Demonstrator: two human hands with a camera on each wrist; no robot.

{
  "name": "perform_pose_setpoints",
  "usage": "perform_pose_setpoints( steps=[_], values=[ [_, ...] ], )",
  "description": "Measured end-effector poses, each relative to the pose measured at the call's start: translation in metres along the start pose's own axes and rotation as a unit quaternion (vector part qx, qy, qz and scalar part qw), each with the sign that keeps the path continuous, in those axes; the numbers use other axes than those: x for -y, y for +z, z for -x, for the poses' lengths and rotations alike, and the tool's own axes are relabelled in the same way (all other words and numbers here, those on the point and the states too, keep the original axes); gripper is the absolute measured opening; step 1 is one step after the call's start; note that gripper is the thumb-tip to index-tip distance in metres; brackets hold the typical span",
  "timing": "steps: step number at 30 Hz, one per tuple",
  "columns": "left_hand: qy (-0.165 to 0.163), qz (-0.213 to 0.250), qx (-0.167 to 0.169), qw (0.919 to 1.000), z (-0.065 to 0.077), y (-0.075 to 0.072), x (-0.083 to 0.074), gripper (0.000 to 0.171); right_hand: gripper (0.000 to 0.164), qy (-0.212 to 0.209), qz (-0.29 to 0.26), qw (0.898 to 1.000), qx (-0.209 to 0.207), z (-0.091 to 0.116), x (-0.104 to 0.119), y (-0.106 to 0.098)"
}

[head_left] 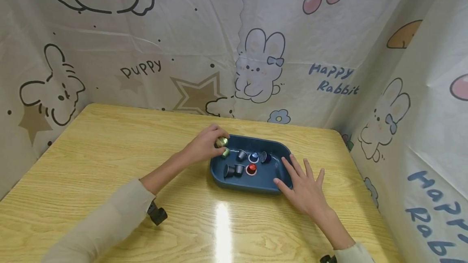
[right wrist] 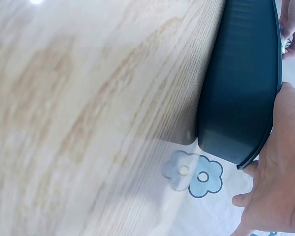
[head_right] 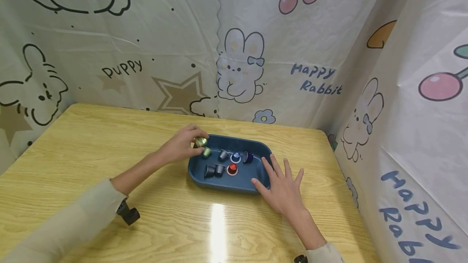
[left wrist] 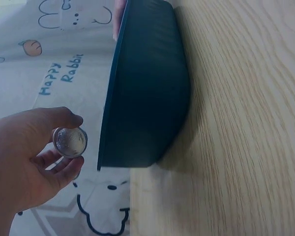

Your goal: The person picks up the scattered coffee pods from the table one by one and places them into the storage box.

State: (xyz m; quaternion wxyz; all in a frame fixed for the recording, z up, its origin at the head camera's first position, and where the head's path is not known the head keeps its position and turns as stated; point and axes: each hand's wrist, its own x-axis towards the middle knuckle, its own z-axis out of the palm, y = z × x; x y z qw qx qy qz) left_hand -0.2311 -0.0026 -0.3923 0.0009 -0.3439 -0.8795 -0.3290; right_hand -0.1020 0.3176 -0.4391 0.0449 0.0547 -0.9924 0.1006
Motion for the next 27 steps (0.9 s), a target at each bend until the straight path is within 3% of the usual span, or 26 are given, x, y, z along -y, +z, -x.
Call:
perform_pose_setpoints(
  steps=[16,27],
  values=[
    [0.010,0.024,0.052,0.9983,-0.019,0.024,-0.030,0.036,0.079,0.004,0.008,1.000,0.003,0.000,0.001,0.001],
    [0.029,0.018,0.081,0.9961,-0.026,0.044,-0.036,0.037,0.078,0.004,0.007,1.000,0.005,0.000,0.002,-0.002]
  ],
)
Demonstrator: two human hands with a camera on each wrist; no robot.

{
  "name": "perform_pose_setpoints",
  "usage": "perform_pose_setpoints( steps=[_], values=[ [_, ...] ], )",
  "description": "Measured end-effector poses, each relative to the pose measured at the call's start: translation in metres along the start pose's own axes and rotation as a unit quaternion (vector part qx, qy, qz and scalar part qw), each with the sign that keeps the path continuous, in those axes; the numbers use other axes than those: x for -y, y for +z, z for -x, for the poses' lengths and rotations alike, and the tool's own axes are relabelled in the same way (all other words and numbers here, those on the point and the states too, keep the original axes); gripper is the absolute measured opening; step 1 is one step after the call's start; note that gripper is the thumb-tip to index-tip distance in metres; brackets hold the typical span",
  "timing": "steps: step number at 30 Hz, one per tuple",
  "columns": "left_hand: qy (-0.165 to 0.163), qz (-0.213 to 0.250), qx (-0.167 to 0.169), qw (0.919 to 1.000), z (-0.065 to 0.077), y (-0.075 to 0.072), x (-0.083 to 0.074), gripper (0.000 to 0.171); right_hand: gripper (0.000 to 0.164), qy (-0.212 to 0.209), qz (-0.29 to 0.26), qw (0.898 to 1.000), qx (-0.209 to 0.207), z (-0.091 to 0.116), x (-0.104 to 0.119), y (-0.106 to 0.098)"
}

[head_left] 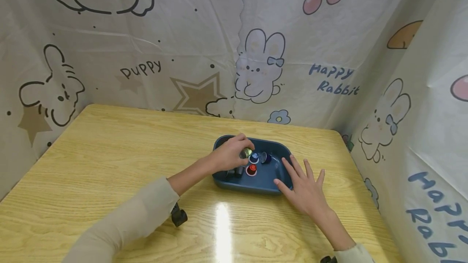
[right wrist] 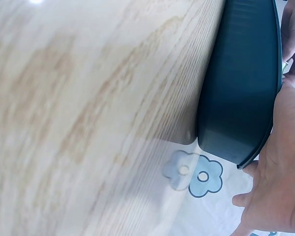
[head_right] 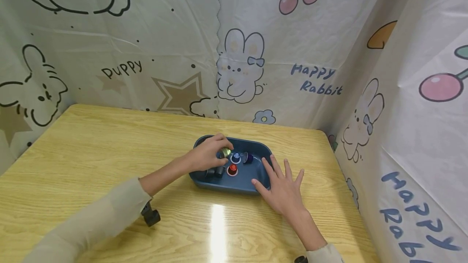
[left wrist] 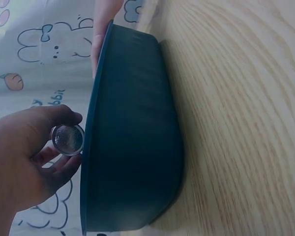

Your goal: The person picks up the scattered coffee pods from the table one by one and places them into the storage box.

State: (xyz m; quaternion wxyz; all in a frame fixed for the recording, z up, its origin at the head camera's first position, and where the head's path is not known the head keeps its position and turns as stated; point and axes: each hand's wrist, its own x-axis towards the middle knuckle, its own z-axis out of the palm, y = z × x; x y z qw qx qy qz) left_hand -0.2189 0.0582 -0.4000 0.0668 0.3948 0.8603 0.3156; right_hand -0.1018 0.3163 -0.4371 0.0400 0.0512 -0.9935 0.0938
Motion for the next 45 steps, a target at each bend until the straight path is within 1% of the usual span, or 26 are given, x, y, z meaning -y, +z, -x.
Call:
perform_pose_setpoints(
  steps=[8,14,22,31,37,45],
  values=[
    [0.012,-0.008,0.016,0.9998,-0.009,0.013,-0.007,0.037,0.078,-0.005,-0.004,1.000,-0.002,0.000,-0.001,0.001],
    [0.036,-0.026,0.027,0.9987,-0.017,0.023,-0.016,0.035,0.078,-0.007,-0.007,1.000,-0.001,0.000,-0.001,0.001],
    [0.047,-0.046,0.042,0.9969,-0.024,0.035,-0.025,0.037,0.078,-0.008,-0.009,1.000,-0.002,0.000,-0.002,0.001],
    [0.053,-0.083,0.055,0.9936,-0.031,0.043,-0.026,0.037,0.078,-0.007,-0.009,1.000,-0.005,0.000,-0.002,0.001],
    [0.050,-0.099,0.065,0.9917,-0.033,0.046,-0.025,0.037,0.078,-0.006,-0.009,1.000,-0.001,-0.001,-0.002,0.001],
    [0.055,-0.118,0.080,0.9883,-0.036,0.052,-0.024,0.037,0.077,-0.007,-0.010,1.000,0.002,-0.001,-0.002,0.001]
  ],
)
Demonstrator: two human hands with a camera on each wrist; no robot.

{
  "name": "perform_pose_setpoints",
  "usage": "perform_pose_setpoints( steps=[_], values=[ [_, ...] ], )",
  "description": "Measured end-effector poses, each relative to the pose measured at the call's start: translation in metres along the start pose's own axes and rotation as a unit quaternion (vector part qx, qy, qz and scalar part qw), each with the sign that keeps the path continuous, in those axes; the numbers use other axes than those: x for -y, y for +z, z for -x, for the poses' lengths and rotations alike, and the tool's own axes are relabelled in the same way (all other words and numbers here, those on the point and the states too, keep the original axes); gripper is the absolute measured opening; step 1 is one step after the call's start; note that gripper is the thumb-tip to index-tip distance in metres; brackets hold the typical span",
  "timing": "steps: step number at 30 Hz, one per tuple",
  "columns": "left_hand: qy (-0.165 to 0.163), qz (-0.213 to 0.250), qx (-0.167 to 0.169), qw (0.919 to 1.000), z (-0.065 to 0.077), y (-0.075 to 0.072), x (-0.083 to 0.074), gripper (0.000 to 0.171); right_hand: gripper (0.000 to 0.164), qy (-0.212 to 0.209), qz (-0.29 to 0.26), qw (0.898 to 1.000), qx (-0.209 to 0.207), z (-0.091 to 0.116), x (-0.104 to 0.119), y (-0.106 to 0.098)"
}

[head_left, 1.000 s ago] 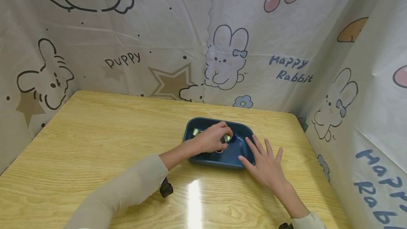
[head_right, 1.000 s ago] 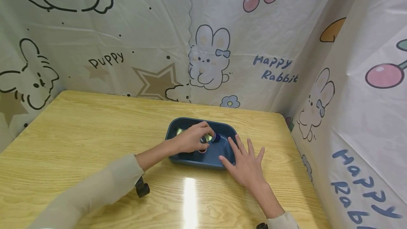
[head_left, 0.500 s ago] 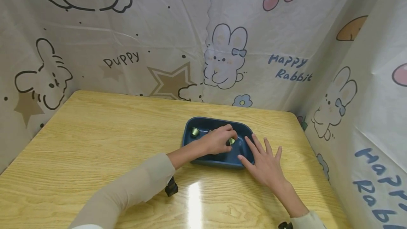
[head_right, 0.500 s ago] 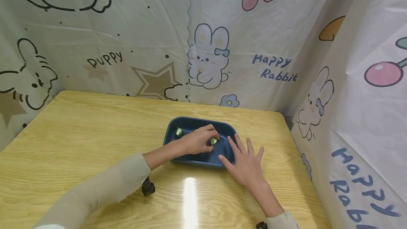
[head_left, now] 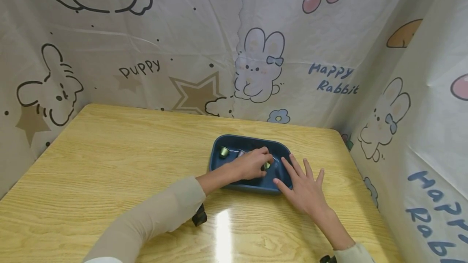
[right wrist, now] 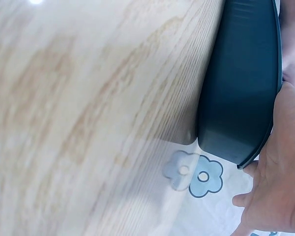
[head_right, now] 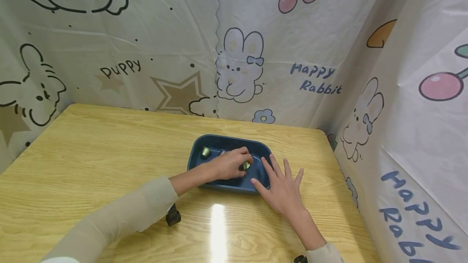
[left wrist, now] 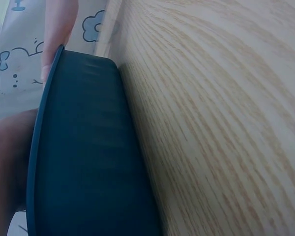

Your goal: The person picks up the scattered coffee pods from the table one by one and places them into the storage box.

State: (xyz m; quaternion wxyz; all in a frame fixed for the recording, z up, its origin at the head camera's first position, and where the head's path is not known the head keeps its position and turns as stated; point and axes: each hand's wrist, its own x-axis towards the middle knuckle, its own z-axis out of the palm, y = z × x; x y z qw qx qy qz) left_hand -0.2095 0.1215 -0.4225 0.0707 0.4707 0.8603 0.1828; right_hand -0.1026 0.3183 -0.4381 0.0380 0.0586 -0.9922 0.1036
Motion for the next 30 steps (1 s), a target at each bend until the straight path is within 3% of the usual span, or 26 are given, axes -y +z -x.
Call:
perform_pose_setpoints(
  steps=[30],
  values=[
    [0.007,-0.053,0.021,0.9984,-0.004,0.014,-0.001,0.037,0.077,-0.003,-0.003,1.000,-0.007,0.000,-0.002,0.002]
  ],
)
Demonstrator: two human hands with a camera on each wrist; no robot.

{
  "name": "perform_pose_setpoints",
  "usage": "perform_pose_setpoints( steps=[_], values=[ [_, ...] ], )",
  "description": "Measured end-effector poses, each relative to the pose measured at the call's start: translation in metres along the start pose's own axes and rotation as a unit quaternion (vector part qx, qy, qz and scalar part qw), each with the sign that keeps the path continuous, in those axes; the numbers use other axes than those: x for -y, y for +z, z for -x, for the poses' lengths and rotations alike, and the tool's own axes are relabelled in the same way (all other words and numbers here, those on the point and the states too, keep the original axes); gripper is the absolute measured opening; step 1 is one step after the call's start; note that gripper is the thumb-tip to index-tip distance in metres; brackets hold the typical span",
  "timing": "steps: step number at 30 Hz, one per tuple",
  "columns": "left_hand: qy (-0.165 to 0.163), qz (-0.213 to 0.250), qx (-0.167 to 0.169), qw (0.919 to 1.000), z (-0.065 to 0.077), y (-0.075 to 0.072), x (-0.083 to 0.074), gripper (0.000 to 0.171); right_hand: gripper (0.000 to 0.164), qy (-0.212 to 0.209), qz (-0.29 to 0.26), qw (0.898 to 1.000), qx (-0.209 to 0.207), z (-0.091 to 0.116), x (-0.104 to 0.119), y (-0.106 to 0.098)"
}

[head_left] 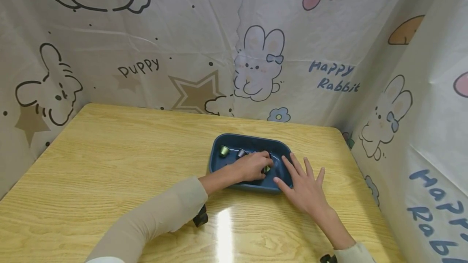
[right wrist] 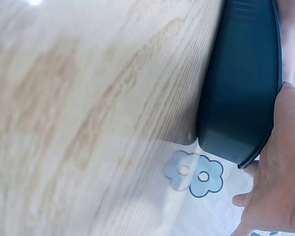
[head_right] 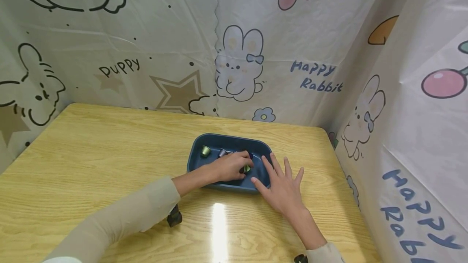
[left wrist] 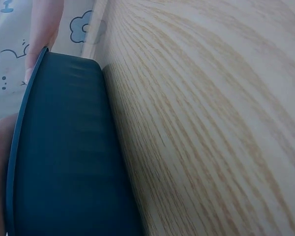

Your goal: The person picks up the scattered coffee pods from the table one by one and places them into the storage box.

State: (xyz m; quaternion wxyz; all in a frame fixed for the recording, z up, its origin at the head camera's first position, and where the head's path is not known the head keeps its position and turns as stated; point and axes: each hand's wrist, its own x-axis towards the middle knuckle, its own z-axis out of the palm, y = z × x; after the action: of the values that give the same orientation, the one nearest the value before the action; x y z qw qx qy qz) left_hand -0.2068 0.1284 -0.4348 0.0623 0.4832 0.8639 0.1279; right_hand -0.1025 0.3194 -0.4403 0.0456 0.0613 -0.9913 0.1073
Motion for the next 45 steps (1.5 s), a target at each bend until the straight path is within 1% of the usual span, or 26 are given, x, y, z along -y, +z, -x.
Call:
perform_pose_setpoints(
  steps=[7,14,27,40,45],
  values=[
    [0.000,0.002,0.003,1.0000,0.0003,0.0021,0.0009,0.037,0.077,0.001,0.005,1.000,-0.001,-0.0003,-0.0001,0.0000],
    [-0.007,-0.002,0.009,0.9999,0.0009,0.0016,0.0007,0.038,0.077,0.002,-0.001,1.000,0.004,-0.0010,0.0003,-0.0006],
    [-0.012,-0.009,0.012,0.9998,0.0010,0.0007,-0.0001,0.038,0.078,0.004,0.006,1.000,0.005,-0.0008,0.0007,-0.0023],
    [-0.004,0.002,-0.004,1.0000,0.0054,-0.0027,0.0025,0.039,0.078,0.007,0.001,1.000,0.012,0.0000,0.0022,-0.0021],
    [-0.006,0.001,-0.007,1.0000,0.0068,-0.0045,0.0039,0.040,0.078,0.009,0.002,1.000,0.013,0.0000,0.0021,-0.0020]
  ],
)
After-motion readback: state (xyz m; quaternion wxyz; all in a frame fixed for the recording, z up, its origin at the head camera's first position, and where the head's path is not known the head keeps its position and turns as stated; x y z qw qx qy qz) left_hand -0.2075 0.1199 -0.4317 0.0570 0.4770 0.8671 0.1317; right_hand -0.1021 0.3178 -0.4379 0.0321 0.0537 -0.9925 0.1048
